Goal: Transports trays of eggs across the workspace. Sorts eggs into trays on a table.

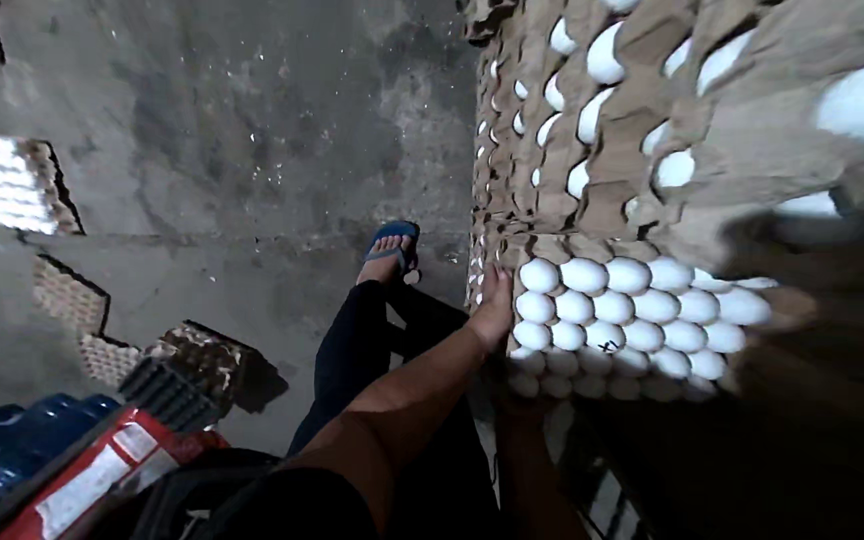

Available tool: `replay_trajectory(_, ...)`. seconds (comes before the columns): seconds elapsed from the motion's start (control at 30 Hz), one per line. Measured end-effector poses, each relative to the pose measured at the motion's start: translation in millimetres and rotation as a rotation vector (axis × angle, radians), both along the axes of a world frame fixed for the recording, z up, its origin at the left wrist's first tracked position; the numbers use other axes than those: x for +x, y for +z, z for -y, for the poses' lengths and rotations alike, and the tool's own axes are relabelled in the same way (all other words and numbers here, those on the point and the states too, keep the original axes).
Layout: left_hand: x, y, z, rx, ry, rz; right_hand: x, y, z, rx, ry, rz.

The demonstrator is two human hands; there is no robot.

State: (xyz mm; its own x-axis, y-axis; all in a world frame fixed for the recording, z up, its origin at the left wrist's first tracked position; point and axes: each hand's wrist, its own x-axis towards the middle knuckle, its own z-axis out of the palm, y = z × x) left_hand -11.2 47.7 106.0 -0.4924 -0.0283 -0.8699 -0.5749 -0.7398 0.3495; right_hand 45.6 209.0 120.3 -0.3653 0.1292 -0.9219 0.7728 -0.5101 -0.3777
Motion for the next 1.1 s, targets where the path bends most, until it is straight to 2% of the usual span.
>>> replay_trajectory(0.2,-32.7,-5.1,-5.3,0.012,0.063,0.145,-9.3,21.0,25.5,0.187,0.164,0.043)
replay_trajectory(0.3,-32.5,-2.7,4.2,-0.018,-0.009,0.114,-13.3,32.0,35.8,0.231,0.262,0.015)
replay_trajectory(0.4,-19.1,4.4,19.3,-0.105,-0.217,0.036,-14.4,30.5,27.8,0.134,0.133,0.016)
replay_trajectory(0.5,17.8,28.8,45.6,-0.286,-0.122,0.044,-12.6,44.2,21.5,0.151,0.275,0.020)
replay_trajectory(0.57,72.3,52.1,50.8,-0.410,-0.031,0.067,-8.0,54.0,-5.0,0.203,0.450,0.126)
replay_trajectory(0.63,141.7,76.3,47.4,-0.411,-0.008,0.194,-9.8,56.3,-25.0,0.344,0.611,0.280)
replay_trajectory(0.7,217.1,98.9,39.5,-0.334,0.079,0.360,-3.0,64.2,-36.2,0.446,0.748,0.275)
replay_trajectory(0.8,337.6,117.4,14.2,-0.261,0.206,0.545,23.5,98.0,-33.9,0.523,1.007,0.225)
replay_trajectory(0.87,416.2,123.7,-11.5,-0.249,0.179,0.667,48.3,115.8,-28.7,0.495,1.235,0.208)
replay_trajectory(0.93,486.9,125.2,-41.0,-0.222,0.148,0.773,73.3,117.3,-31.5,0.439,1.626,0.170)
replay_trajectory(1.03,577.5,123.0,-90.3,-0.132,0.178,0.891,113.6,112.4,-34.0,0.367,2.349,0.024)
replay_trajectory(1.1,625.4,115.9,-125.1,-0.031,0.232,0.933,143.8,110.8,-29.0,0.414,2.673,0.056)
